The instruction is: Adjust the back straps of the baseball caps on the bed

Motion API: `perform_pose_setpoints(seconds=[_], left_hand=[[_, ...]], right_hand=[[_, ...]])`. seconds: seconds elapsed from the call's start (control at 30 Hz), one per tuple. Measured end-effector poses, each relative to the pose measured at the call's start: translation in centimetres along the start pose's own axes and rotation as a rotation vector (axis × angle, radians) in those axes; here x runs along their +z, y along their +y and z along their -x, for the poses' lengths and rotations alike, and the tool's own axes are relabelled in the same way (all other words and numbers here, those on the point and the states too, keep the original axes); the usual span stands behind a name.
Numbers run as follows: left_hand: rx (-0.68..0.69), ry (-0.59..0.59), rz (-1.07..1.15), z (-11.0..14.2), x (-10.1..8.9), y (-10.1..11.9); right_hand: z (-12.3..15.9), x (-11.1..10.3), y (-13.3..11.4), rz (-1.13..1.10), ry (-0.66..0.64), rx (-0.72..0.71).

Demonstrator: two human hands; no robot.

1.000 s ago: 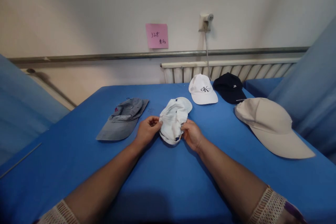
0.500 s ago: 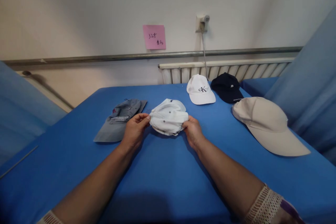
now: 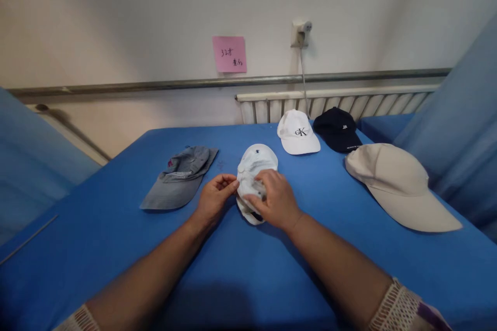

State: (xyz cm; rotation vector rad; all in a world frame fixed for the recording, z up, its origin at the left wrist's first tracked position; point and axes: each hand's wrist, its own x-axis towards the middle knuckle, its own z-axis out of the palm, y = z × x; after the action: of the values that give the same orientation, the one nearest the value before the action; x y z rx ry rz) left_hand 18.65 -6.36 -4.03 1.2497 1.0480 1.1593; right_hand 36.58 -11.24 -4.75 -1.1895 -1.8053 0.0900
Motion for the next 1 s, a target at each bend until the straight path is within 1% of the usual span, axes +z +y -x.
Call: perform_pose_setpoints(seconds=[0.03,0.07,0.1,0.17,0.3,0.37,0.5,0.57,0.63,0.67,0.73,0.8,0.83,0.9,1.0], left_hand=[[0.003,-0.010,-0.004,0.2,0.1,0.0],[0.004,-0.024,-0.010,0.3,0.2,0.0],[0.005,-0.037,-0.020,0.4,0.2,0.0],[0.012,-0.048,-0.045,0.3,0.2,-0.2],[0.022,0.009,-0.096,-0.5,-0.3,-1.4],[-0.003,0.000,-0.130,-0.9,-0.6,-2.2],[-0.055,-0.043,-0.252,-1.2,-0.8,-3.3],[-0.077,-0.035,-0.298,-1.1,-0.8,-3.3],[-0.127,-0.035,-0.299,-0.8,-0.6,-2.9],[-0.170,-0.053,-0.272,-0.7,-0.5,-2.5],[-0.281,-0.129,-0.157,-0.3,-0.2,-1.8],[-0.381,-0.209,0.016,0.1,0.1,-1.1],[-0.408,-0.220,0.104,0.2,0.2,-0.9],[-0.421,-0.184,0.241,0.3,0.3,-0.7],[-0.423,-0.067,0.357,0.1,0.3,-0.8]], right_hand=[[0.1,0.2,-0.4,0.025,-0.085,0.001],[0.2,0.5,-0.6,0.042,-0.140,0.020],[0.4,0.8,-0.6,0.044,-0.165,0.053],[0.5,1.5,-0.2,-0.008,-0.138,0.151],[0.4,1.8,1.6,-0.279,0.084,0.420],[0.2,1.8,2.5,-0.426,0.201,0.530],[0.0,2.0,3.7,-0.678,0.405,0.677],[-0.1,2.2,4.0,-0.781,0.503,0.733],[-0.2,2.2,4.1,-0.855,0.587,0.782],[-0.3,2.1,4.1,-0.876,0.619,0.801],[-0.4,2.0,4.3,-0.895,0.655,0.822],[-0.5,1.9,4.4,-0.905,0.652,0.826],[-0.5,1.9,4.5,-0.907,0.642,0.824],[-0.4,1.9,4.6,-0.907,0.606,0.810],[-0.2,2.1,4.5,-0.905,0.542,0.782]])
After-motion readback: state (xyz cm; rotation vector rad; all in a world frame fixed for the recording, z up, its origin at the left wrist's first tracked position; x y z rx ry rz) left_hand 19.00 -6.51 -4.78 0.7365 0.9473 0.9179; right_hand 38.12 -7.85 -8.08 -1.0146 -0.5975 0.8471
